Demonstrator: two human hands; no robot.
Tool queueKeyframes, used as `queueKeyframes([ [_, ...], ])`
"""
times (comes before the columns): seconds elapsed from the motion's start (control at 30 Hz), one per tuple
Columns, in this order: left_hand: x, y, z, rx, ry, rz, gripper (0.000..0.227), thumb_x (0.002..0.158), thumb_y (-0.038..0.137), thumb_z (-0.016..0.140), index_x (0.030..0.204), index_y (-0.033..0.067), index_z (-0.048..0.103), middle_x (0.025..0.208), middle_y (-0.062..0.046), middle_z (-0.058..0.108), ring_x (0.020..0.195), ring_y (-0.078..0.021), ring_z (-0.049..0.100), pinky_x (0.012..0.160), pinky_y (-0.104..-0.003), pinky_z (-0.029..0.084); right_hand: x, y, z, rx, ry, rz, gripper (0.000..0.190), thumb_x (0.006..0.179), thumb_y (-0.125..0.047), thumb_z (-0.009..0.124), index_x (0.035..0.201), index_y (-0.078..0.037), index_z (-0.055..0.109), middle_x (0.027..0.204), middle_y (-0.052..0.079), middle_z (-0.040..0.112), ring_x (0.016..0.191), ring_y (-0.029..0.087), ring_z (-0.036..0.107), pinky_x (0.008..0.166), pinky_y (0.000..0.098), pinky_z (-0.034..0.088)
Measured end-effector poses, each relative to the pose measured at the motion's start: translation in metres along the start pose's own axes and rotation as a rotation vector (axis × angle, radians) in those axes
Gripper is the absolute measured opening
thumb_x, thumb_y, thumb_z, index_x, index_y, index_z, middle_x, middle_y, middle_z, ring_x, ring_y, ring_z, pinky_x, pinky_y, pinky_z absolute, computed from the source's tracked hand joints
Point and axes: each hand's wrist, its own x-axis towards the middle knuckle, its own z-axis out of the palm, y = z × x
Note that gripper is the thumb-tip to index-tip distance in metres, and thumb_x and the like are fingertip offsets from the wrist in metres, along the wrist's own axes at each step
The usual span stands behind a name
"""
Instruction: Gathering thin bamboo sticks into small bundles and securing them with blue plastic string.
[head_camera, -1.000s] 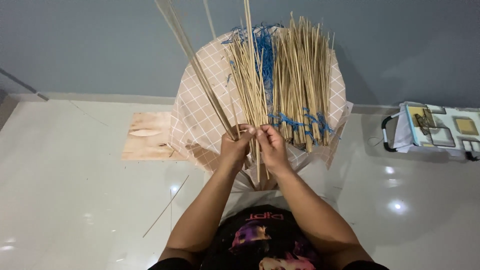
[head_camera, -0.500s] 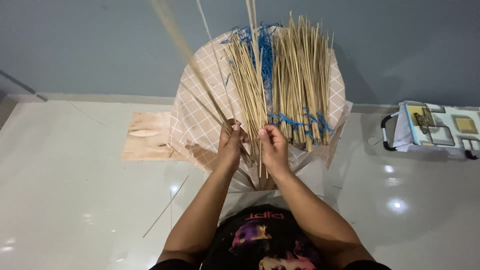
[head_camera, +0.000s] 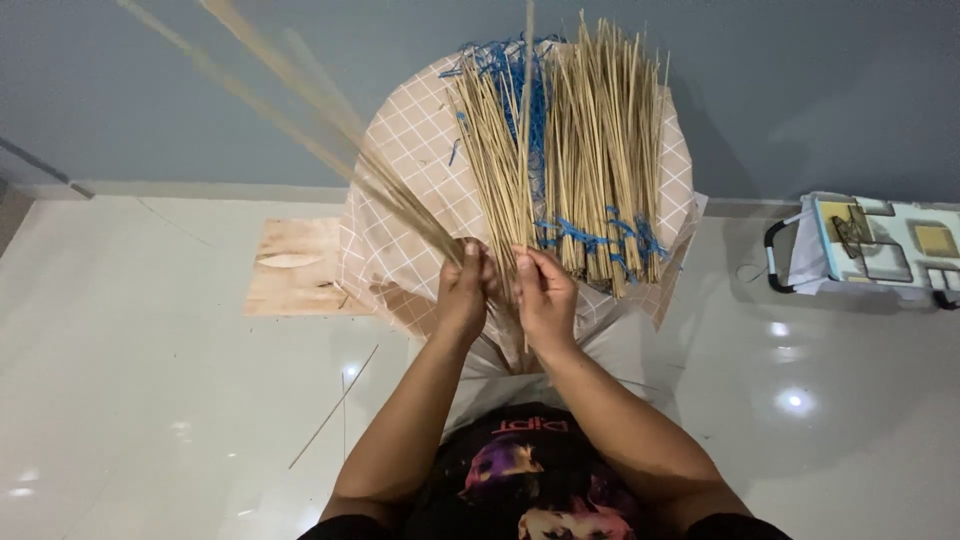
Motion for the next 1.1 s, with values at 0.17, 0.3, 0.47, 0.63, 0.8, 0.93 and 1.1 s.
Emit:
queueKeyframes([
  [0.17, -0.014, 0.009, -0.003, 0.117, -0.116, 0.026, 0.034, 0.097, 0.039, 0.066, 0.109, 0.0079, 0.066, 0.057, 0.002, 0.044, 0.04, -0.0069, 0.04, 0.037, -0.021, 0.034, -0.005, 0.031, -0.002, -0.049, -0.027, 0.015, 0.017, 0.095, -0.012, 0.074, 0.11, -0.004, 0.075, 0.072, 0.003, 0.068, 0.058, 0.007, 0.061, 0.052, 0.0226, 0.049],
  [0.3, -0.023, 0.043, 0.017, 0.288, 0.061, -0.058, 0.044, 0.108, 0.036, 0.046, 0.098, 0.0027, 0.073, 0.062, -0.002, 0.058, 0.05, -0.0086, 0.051, 0.047, -0.022, 0.038, 0.001, 0.049, -0.007, -0.161, -0.143, -0.213, 0.018, 0.096, -0.022, 0.073, 0.1, -0.007, 0.081, 0.101, 0.008, 0.063, 0.083, 0.016, 0.056, 0.072, 0.0305, 0.048],
  [0.47, 0.007, 0.098, -0.007, 0.509, 0.009, 0.265, 0.044, 0.108, 0.046, 0.042, 0.115, 0.0083, 0.063, 0.096, -0.011, 0.064, 0.089, -0.0263, 0.064, 0.081, -0.039, 0.048, 0.012, 0.033, -0.03, -0.108, -0.014, -0.198, 0.017, 0.099, -0.013, 0.062, 0.11, -0.005, 0.073, 0.103, 0.007, 0.054, 0.091, 0.018, 0.051, 0.08, 0.0321, 0.044],
  [0.63, 0.054, 0.118, -0.022, 0.5, 0.074, 0.546, 0.025, 0.101, 0.009, 0.067, 0.078, 0.0102, 0.055, 0.055, 0.002, 0.046, 0.045, -0.0078, 0.049, 0.045, -0.02, 0.038, 0.027, 0.04, -0.045, -0.142, 0.103, -0.237, 0.012, 0.098, -0.002, 0.058, 0.104, -0.002, 0.068, 0.095, 0.006, 0.056, 0.089, 0.017, 0.059, 0.082, 0.0301, 0.047],
  [0.8, 0.081, 0.042, -0.059, 0.805, 0.259, 0.478, 0.045, 0.1, 0.025, 0.069, 0.061, 0.0108, 0.053, 0.048, -0.005, 0.047, 0.05, -0.0184, 0.045, 0.056, -0.034, 0.036, 0.044, 0.053, -0.032, -0.747, -0.41, -0.227, 0.013, 0.093, -0.02, 0.066, 0.1, -0.014, 0.076, 0.085, 0.009, 0.074, 0.084, 0.031, 0.073, 0.071, 0.0424, 0.057],
  [0.93, 0.077, 0.025, -0.056, 0.567, 0.176, 0.335, 0.041, 0.105, 0.028, 0.061, 0.067, 0.0177, 0.051, 0.045, 0.007, 0.04, 0.042, -0.0053, 0.038, 0.044, -0.02, 0.024, 0.071, 0.053, -0.002, -1.084, -0.602, -0.243, 0.027, 0.092, -0.031, 0.061, 0.086, -0.008, 0.074, 0.082, 0.016, 0.074, 0.078, 0.04, 0.074, 0.068, 0.0523, 0.058],
  [1.1, 0.068, 0.04, -0.056, 0.609, 0.229, 0.393, 0.045, 0.104, 0.024, 0.066, 0.066, 0.0187, 0.044, 0.051, 0.007, 0.038, 0.05, -0.0057, 0.036, 0.051, -0.021, 0.028, 0.109, 0.136, 0.013, -1.469, -0.843, 0.088, 0.022, 0.082, -0.026, 0.071, 0.091, -0.009, 0.081, 0.092, 0.017, 0.077, 0.091, 0.039, 0.076, 0.074, 0.051, 0.062],
])
